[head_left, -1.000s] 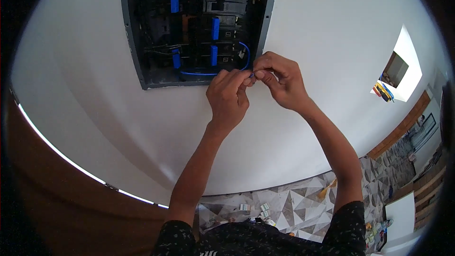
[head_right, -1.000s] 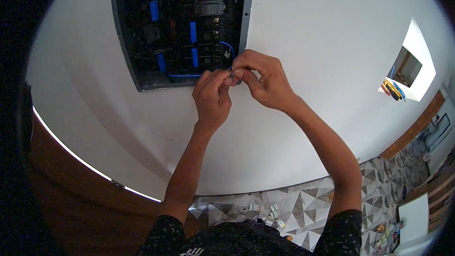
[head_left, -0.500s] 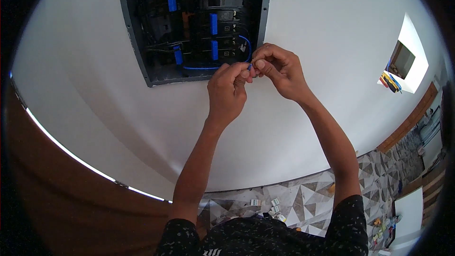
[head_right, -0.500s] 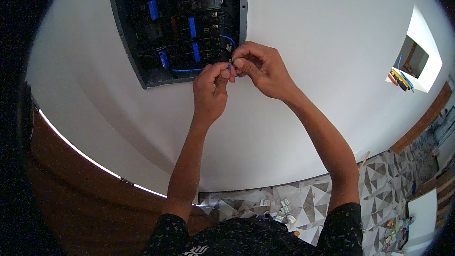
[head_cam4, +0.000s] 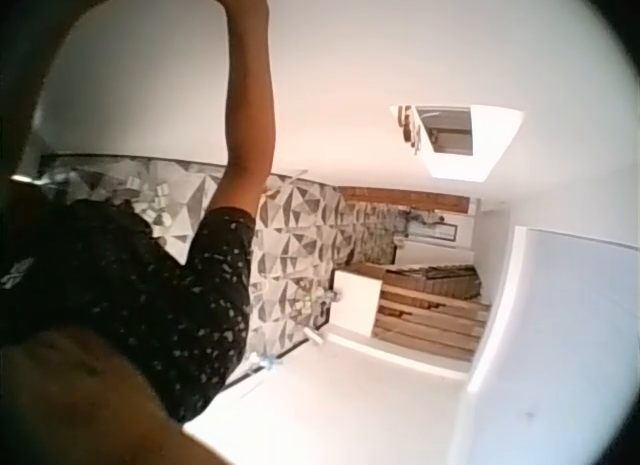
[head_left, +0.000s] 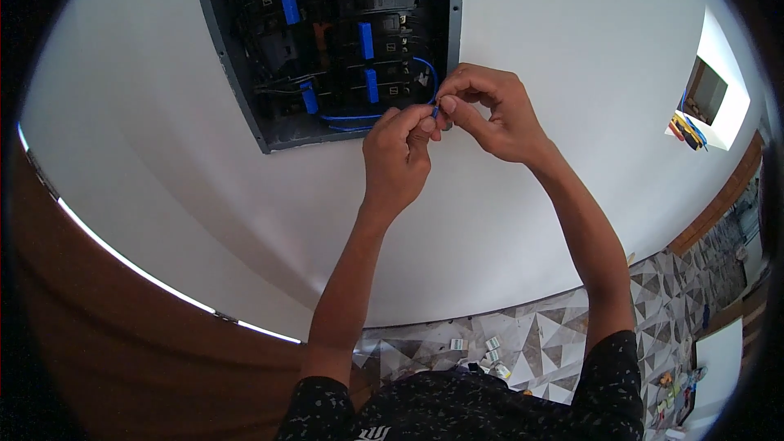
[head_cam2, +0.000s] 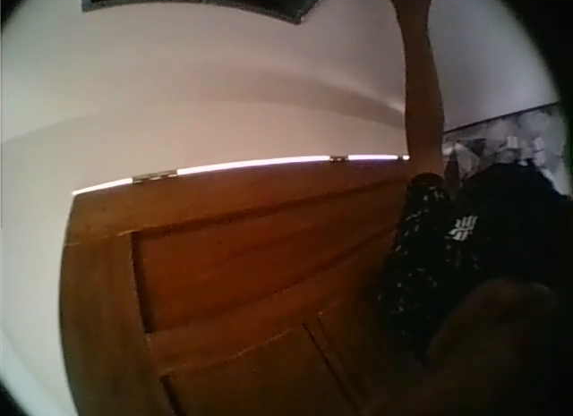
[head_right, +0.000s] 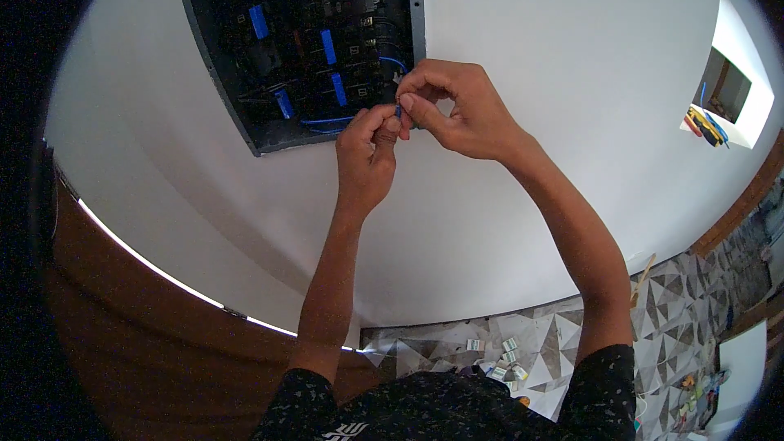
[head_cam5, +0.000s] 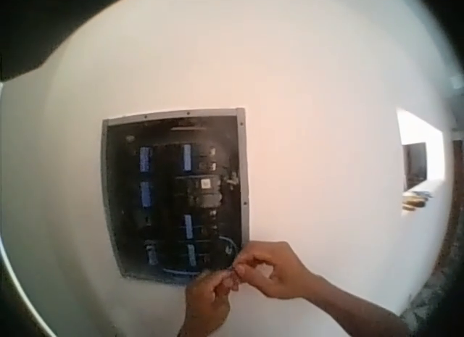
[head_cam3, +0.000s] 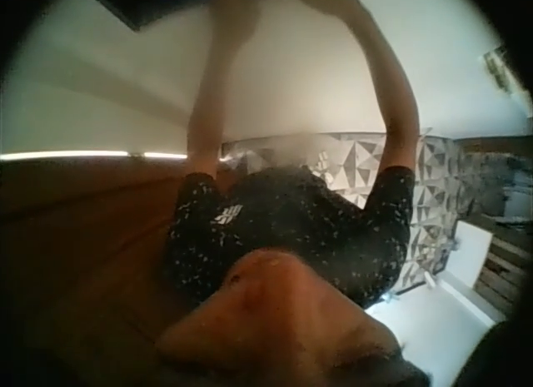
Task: Installing and securing electrical wires into a circuit breaker panel using a screwdriver.
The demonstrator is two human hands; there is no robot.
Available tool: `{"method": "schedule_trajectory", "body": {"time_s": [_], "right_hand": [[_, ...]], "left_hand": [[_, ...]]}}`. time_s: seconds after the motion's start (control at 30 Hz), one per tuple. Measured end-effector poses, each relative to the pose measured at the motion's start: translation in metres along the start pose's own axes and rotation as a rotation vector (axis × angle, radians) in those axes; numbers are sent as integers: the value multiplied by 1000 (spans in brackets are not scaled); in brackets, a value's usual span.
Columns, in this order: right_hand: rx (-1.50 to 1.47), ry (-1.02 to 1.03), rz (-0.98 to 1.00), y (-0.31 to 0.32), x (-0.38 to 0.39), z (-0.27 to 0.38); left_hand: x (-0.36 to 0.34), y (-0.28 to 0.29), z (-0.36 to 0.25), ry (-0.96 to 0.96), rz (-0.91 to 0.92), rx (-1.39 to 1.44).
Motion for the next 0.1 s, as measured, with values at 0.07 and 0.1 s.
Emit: {"method": "schedule_trajectory", "body": {"time_s": [0.07, 0.1], "right_hand": [[18, -10, 13, 1, -1, -2], [36, -16, 28, 1, -1, -3]], "left_hand": [[-1, 0, -1, -14, 19, -13], [-2, 1, -4, -31, 34, -28]]}}
Point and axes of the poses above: each hand's wrist, its own x-axis away from the middle knuckle, its own y-axis out of the back of the hand, z = x × y, the point moved 6 cm from there along -x, towards the middle knuckle, and after that the axes turned 8 degrees about x, right-handed, at the moved point
